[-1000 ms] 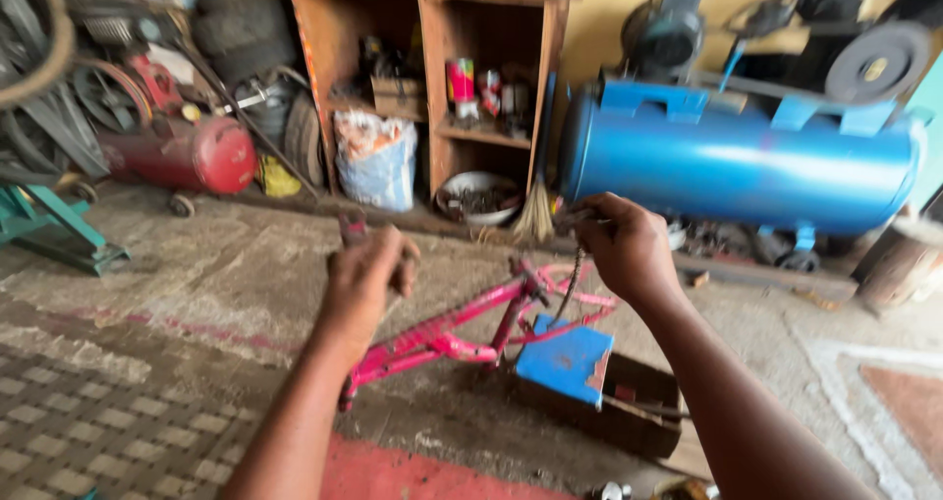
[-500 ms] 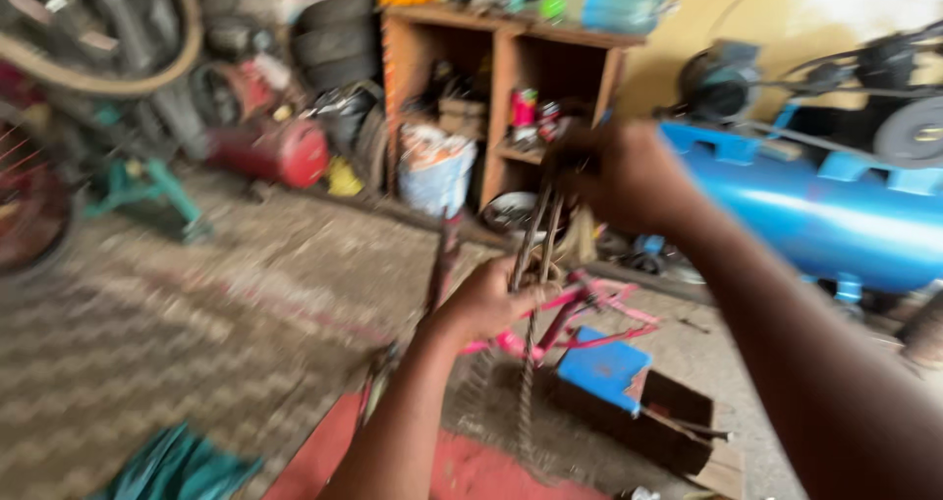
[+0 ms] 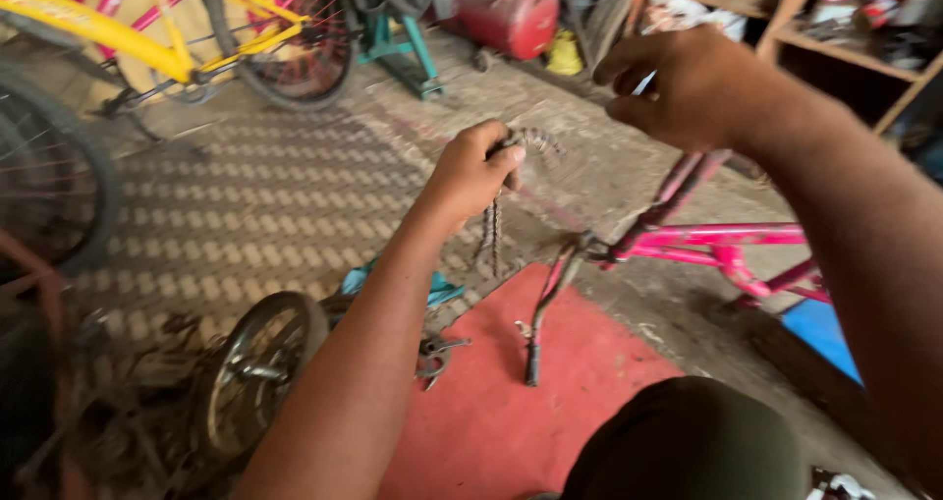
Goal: The person manipulates a pink bicycle frame and its chain, using a hammer and a wrench to work on the chain links and then placing the frame onto a stand.
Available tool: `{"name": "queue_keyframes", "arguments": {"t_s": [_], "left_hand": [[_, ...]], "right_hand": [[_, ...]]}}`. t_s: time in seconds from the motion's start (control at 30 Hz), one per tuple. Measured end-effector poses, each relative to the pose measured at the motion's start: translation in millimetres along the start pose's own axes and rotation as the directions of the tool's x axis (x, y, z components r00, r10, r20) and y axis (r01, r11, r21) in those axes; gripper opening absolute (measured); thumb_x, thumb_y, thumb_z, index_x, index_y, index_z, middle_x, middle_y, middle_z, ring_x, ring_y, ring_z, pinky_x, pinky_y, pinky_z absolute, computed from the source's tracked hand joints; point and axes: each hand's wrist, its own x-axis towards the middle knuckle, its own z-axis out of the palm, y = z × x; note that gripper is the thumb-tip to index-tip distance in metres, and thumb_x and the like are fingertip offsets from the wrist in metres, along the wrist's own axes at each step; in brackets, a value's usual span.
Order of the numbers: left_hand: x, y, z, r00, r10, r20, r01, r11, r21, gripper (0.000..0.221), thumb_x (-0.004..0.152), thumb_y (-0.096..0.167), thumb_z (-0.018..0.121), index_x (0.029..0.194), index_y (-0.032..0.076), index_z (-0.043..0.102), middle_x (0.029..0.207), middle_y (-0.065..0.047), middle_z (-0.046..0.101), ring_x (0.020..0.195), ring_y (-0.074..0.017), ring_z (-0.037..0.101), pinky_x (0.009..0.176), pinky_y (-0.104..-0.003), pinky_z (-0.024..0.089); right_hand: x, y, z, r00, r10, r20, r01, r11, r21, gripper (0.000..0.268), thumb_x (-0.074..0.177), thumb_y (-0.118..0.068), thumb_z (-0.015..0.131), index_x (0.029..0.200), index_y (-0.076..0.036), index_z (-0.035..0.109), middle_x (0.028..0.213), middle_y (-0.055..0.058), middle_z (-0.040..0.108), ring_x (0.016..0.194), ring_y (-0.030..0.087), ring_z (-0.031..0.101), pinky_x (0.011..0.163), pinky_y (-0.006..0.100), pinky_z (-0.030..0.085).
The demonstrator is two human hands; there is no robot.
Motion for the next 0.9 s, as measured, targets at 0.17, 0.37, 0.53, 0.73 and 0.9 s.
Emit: {"name": "queue_keyframes", "arguments": {"t_s": [0.17,0.37,0.53,0.73,0.9], "left_hand": [[-24,-92,-11,0.983,-0.119,-0.142,0.153,0.955,0.255,0.023,0.090,0.022,0.068,0.093,-0.001,0.068,0.081,-0.018,0.072,0.072,-0.0282,0.069,0.065,-0.043,0.055],[-78,-200,-29,0.900,-0.432,-0.062,0.367,0.673,0.642,0.036,0.092,0.038,0.069,0.094,0.003,0.076,0.091,-0.023,0.073,0.089,-0.0403,0.071,0.081,-0.049,0.054],[-84,-198,-28,0.929,-0.310,-0.204,0.371,0.795,0.480,0.031,0.083,0.030,0.078,0.101,0.006,0.076,0.097,-0.018,0.076,0.095,-0.0336,0.073,0.082,-0.043,0.057],[-10,-107,27,0.988,-0.138,-0.066,0.153,0.920,0.362,0.031,0.085,0.031,0.078,0.105,0.007,0.075,0.097,-0.013,0.079,0.092,-0.0254,0.076,0.081,-0.037,0.058],[46,-14,138,0.987,0.120,0.104,-0.143,0.956,0.257,0.029,0.086,0.029,0.077,0.103,0.006,0.075,0.097,-0.012,0.079,0.093,-0.0231,0.077,0.082,-0.036,0.059]], "right_hand": [[5,-27,37,0.994,0.022,0.110,-0.036,0.991,0.131,0.037,0.087,-0.026,0.074,0.119,-0.008,0.071,0.101,0.016,0.078,0.092,0.031,0.076,0.084,0.042,0.058],[7,-32,45,0.990,0.031,0.135,-0.052,0.987,0.151,0.037,0.087,-0.027,0.074,0.119,-0.009,0.071,0.104,0.015,0.078,0.094,0.031,0.075,0.086,0.042,0.057],[-4,-24,34,0.988,0.085,0.133,-0.105,0.983,0.153,0.037,0.088,-0.028,0.073,0.120,-0.010,0.071,0.102,0.014,0.078,0.094,0.030,0.076,0.085,0.041,0.058],[-48,13,5,0.970,0.225,0.093,-0.235,0.964,0.122,0.035,0.087,-0.027,0.073,0.118,-0.011,0.072,0.101,0.012,0.079,0.093,0.029,0.076,0.083,0.041,0.058],[-131,90,-24,0.910,0.414,0.037,-0.415,0.904,0.105,0.033,0.087,-0.028,0.074,0.114,-0.010,0.074,0.101,0.013,0.079,0.094,0.028,0.077,0.085,0.041,0.059]]}}
